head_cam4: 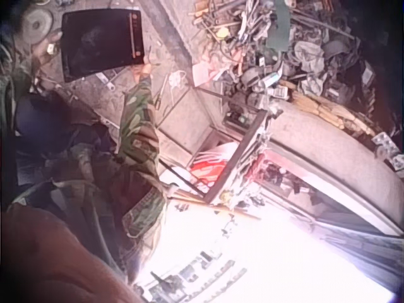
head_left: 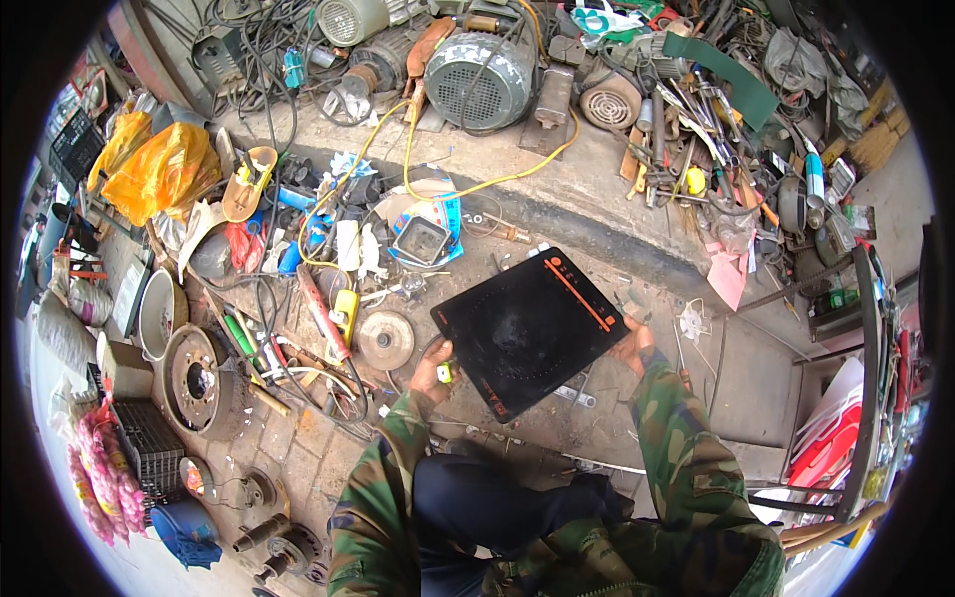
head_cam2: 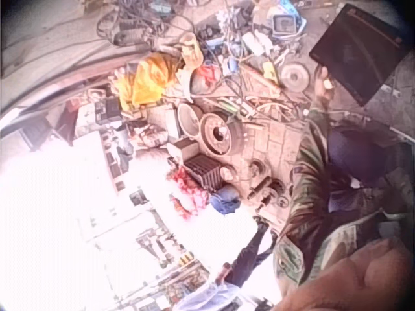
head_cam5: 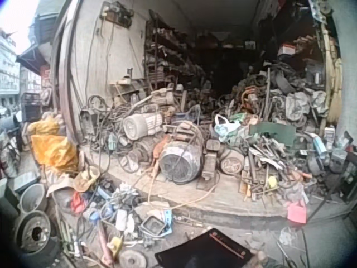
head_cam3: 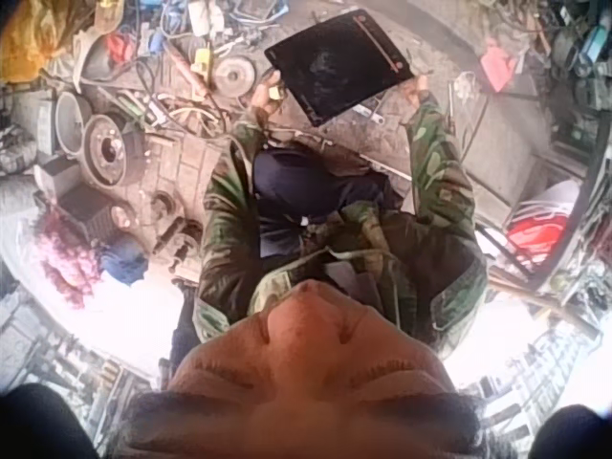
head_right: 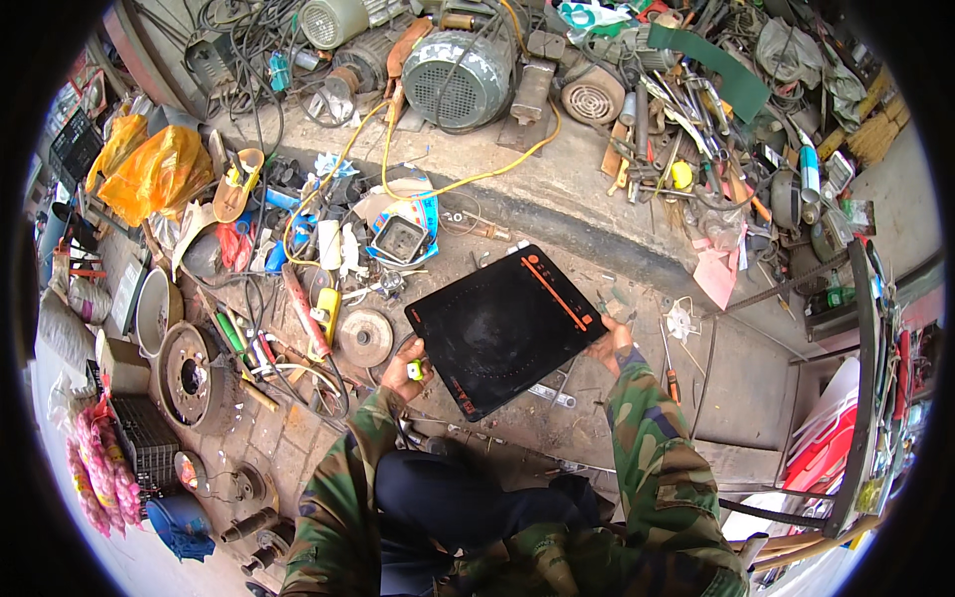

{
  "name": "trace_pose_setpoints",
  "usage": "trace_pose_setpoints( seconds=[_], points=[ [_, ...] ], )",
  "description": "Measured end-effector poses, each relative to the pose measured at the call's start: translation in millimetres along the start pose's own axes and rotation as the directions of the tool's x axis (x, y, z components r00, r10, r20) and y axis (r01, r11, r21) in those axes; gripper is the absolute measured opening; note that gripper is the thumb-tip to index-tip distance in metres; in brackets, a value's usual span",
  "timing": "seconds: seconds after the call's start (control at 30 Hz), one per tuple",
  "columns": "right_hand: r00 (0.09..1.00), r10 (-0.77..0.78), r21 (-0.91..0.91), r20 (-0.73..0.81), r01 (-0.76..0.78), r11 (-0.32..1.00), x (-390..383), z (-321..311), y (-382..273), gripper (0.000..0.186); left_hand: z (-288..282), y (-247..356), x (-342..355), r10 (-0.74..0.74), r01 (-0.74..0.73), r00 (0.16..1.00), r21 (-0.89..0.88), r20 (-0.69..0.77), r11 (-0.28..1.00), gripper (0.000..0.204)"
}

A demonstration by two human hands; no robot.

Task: The person sits on a low stool and uses pliers to strip the insulation from a black cable. They then twist the exposed wires and appear to prepare the cable end for connection.

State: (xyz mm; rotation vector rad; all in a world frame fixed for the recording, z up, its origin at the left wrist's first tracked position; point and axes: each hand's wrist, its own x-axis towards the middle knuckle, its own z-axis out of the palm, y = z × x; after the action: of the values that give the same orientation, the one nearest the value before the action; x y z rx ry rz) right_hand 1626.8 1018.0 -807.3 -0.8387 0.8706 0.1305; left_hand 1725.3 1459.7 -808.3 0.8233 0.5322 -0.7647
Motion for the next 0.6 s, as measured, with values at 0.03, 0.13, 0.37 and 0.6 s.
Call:
trace_pose_setpoints(
  seconds=[0.03,0.13,0.37,0.6],
  points=[
    [0.999,-0.002,0.002,0.053,0.002,1.000,3,-7,3,0.050,-3,-5,6,-0.010,0.011,1.000,-0.037,0.012,0.999,0.027],
    [1.000,0.013,-0.069,0.001,-0.013,0.998,17,-27,10,0.060,-14,-24,20,0.005,-0.004,1.000,-0.083,0.019,0.997,0.046],
    [0.995,0.098,0.065,0.003,-0.098,0.993,56,-49,11,0.067,-32,-39,20,-0.005,0.002,1.000,0.158,0.016,0.987,0.046],
    [0.968,0.048,-0.277,-0.245,-0.118,0.954,103,-104,32,0.061,-68,-3,-84,0.226,-0.203,0.970,0.216,-0.089,0.955,0.030]
  ],
)
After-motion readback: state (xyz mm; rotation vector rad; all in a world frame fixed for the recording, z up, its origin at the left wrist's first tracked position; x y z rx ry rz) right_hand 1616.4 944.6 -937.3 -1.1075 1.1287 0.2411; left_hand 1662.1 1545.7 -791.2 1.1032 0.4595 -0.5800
